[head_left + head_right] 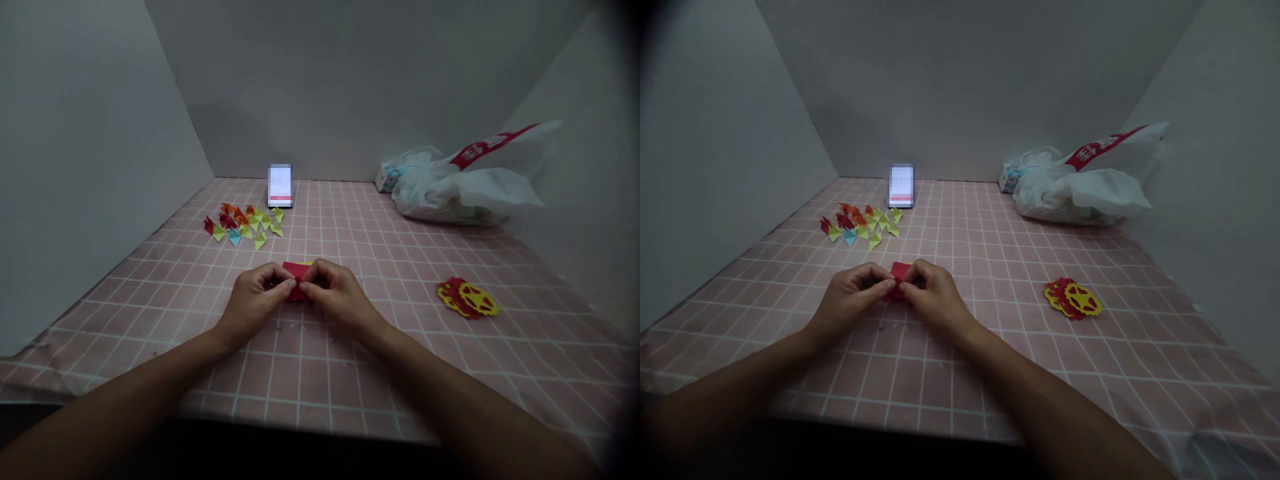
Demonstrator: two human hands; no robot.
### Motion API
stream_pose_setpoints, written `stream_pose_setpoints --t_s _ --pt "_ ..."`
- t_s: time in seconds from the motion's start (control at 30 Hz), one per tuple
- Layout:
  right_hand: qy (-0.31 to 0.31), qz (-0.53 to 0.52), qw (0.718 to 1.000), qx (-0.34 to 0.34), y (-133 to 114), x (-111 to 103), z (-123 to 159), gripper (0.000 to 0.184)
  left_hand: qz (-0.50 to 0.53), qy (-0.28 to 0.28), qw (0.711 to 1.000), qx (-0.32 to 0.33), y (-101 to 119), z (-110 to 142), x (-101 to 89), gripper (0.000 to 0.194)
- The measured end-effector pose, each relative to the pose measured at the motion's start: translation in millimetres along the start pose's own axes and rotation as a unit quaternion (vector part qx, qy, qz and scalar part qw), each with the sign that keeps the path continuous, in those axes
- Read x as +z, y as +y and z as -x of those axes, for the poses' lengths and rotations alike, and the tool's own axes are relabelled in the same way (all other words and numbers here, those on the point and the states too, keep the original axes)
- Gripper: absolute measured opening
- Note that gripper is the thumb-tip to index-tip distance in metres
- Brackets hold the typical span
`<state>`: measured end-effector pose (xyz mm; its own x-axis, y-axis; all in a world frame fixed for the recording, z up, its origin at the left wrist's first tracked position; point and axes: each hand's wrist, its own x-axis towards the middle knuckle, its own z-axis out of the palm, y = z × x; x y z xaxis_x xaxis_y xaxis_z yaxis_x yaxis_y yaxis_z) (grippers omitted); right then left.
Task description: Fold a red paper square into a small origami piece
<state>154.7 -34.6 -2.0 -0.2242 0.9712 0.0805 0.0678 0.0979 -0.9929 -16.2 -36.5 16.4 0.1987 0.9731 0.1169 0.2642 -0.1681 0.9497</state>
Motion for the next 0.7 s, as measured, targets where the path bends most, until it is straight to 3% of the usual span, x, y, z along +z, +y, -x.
stream_pose_setpoints --t_s 0.53,0.7 --pt "0.011 0.037 0.999 -0.012 3.4 1.5 -0.1 0.011 0.009 -0.03 0.999 -0.021 -1.7 -2.2 -0.3 0.011" --pt "-0.013 -0.022 1.0 0.013 0.0 0.7 1.6 0.015 0.091 -0.025 0.992 -0.085 -5.0 -5.3 -1.8 0.013"
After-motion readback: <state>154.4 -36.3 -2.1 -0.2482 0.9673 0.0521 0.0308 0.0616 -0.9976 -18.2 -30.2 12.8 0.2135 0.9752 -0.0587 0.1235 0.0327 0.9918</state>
